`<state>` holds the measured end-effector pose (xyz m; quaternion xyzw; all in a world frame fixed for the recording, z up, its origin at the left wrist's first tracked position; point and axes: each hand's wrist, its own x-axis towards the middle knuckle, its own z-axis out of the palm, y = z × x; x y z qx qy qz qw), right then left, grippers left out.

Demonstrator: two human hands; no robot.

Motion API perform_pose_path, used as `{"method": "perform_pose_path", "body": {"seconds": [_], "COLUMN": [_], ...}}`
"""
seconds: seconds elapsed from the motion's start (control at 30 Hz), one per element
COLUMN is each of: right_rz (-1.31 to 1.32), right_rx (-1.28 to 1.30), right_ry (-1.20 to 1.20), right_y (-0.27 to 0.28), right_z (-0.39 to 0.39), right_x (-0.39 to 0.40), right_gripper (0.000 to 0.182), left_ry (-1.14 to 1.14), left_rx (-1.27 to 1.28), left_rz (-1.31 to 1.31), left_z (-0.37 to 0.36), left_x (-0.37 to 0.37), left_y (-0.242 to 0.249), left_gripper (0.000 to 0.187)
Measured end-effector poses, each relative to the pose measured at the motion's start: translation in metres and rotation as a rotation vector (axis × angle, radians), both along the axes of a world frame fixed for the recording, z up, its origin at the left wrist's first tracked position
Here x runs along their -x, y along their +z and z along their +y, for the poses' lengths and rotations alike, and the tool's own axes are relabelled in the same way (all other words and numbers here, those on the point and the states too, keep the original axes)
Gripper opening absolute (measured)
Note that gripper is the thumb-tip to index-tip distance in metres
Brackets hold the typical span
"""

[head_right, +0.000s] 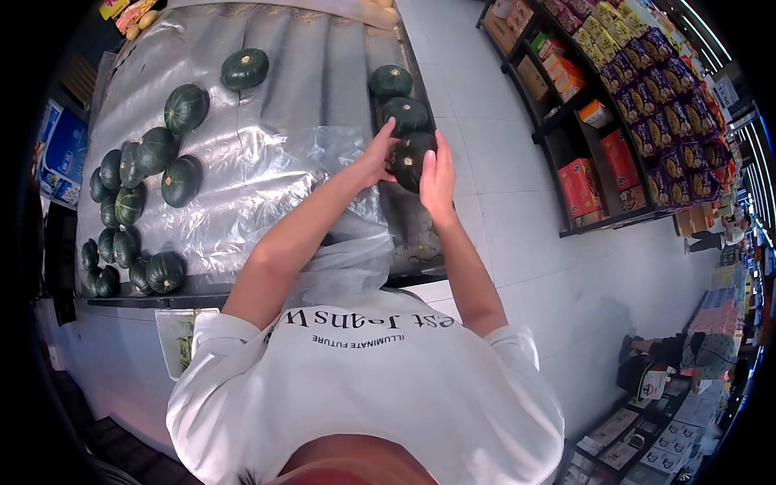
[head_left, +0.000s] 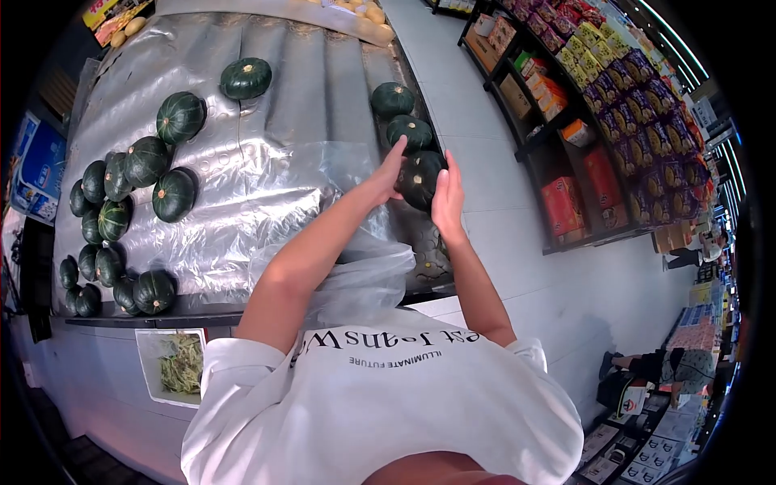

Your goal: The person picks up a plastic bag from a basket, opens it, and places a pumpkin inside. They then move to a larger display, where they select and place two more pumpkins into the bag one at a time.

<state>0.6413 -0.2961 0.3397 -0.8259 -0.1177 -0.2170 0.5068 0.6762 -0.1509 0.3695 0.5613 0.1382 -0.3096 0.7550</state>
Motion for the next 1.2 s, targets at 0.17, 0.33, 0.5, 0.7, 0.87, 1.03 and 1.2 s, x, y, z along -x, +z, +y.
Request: {"method": "perform_pose_path", "body": {"seconds": [0.17,0.33,0.5,0.7,0.87,1.03,1.2], "right_rz": [-0.079,0.007,0.181,0.519,0.758,0.743,0.794], "right_rx": [-0.228,-0.6,-0.755,-0.48,-0.269,-0.242,-0.395], "right_ry": [0.063,0.303,0.581,0.941,1.039,1.084,1.092], "right_y": [0.013,0.06,0.109,0.125,0.099,0.088,0.092], "right_z": [0.01,0.036,0.077,0.107,0.112,0.118,0.144], "right_x": [0.006,0.021,0.053,0.067,0.084,0.086,0.081], "right_gripper": [0.055,0.064,0.065,0.065,0.062,0.058,0.057], "left_ry": [0.009,0.157,0.308,0.447,0.34,0.387,0.571], "left_rx": [-0.02,-0.1,-0.116,-0.333,-0.256,-0.364,-0.529], "left_rz": [-0.125,-0.291,-0.461,-0.418,-0.322,-0.286,-0.49], "left_z": [0.018,0.057,0.099,0.125,0.133,0.131,0.146], "left_x": [0.021,0.063,0.121,0.184,0.227,0.242,0.229], "left_y": [0.038,0.081,0.119,0.106,0.068,0.065,0.043], "left_gripper": [0.093,0.081,0.068,0.067,0.067,0.065,0.059]}}
